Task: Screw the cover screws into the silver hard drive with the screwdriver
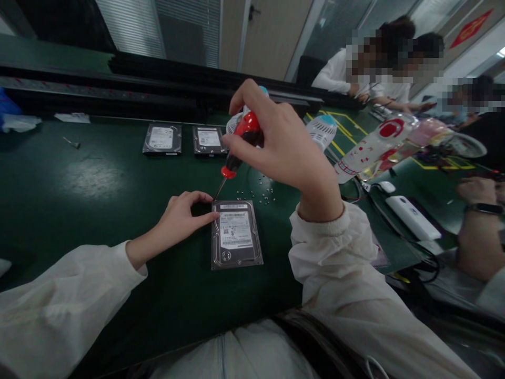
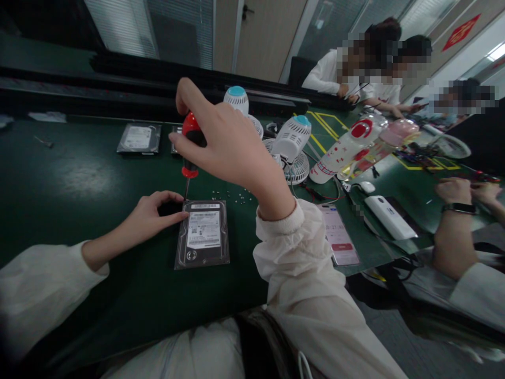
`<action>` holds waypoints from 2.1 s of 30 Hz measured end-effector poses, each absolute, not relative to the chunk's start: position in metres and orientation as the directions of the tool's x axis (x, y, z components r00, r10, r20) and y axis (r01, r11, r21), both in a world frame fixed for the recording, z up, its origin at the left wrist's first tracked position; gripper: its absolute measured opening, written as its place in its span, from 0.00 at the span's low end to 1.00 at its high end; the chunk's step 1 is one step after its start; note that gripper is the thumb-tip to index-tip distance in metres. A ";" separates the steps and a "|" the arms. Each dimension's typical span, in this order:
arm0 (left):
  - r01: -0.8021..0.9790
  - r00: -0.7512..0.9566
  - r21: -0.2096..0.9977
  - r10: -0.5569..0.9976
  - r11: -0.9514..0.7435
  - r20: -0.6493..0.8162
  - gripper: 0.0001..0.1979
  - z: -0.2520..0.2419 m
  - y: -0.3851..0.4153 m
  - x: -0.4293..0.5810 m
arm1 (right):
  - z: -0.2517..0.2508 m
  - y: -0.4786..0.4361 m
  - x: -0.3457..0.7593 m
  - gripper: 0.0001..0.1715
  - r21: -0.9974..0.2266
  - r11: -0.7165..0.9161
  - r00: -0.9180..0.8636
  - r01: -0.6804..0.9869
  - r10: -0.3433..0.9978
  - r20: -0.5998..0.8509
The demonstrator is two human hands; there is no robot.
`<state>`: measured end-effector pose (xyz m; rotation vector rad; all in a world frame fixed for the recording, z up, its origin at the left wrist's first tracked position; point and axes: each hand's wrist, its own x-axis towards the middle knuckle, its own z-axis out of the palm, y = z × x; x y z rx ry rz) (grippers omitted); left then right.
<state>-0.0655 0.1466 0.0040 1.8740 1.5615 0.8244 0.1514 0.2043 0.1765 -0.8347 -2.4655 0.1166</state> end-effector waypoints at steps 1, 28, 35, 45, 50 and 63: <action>0.639 0.134 0.750 0.985 -0.169 0.108 0.23 0.003 0.147 -0.066 | 0.177 0.204 0.152 0.11 -0.236 0.813 -0.680 0.533 0.577 0.453; 0.650 0.139 0.737 0.982 -0.186 0.125 0.22 0.002 0.147 -0.066 | 0.176 0.200 0.147 0.11 -0.167 0.814 -0.677 0.556 0.560 0.477; 0.645 0.131 0.742 0.983 -0.182 0.127 0.23 0.001 0.146 -0.066 | 0.175 0.202 0.147 0.17 -0.182 0.791 -0.651 0.584 0.590 0.477; 0.647 0.124 0.742 0.985 -0.174 0.123 0.23 0.003 0.145 -0.065 | 0.174 0.199 0.146 0.17 -0.161 0.788 -0.648 0.595 0.588 0.484; 0.643 0.125 0.745 0.984 -0.180 0.130 0.23 0.004 0.145 -0.064 | 0.176 0.200 0.148 0.19 -0.179 0.802 -0.664 0.570 0.578 0.475; 0.650 0.122 0.739 0.984 -0.175 0.126 0.23 0.003 0.145 -0.065 | 0.175 0.200 0.147 0.13 -0.197 0.813 -0.675 0.548 0.569 0.470</action>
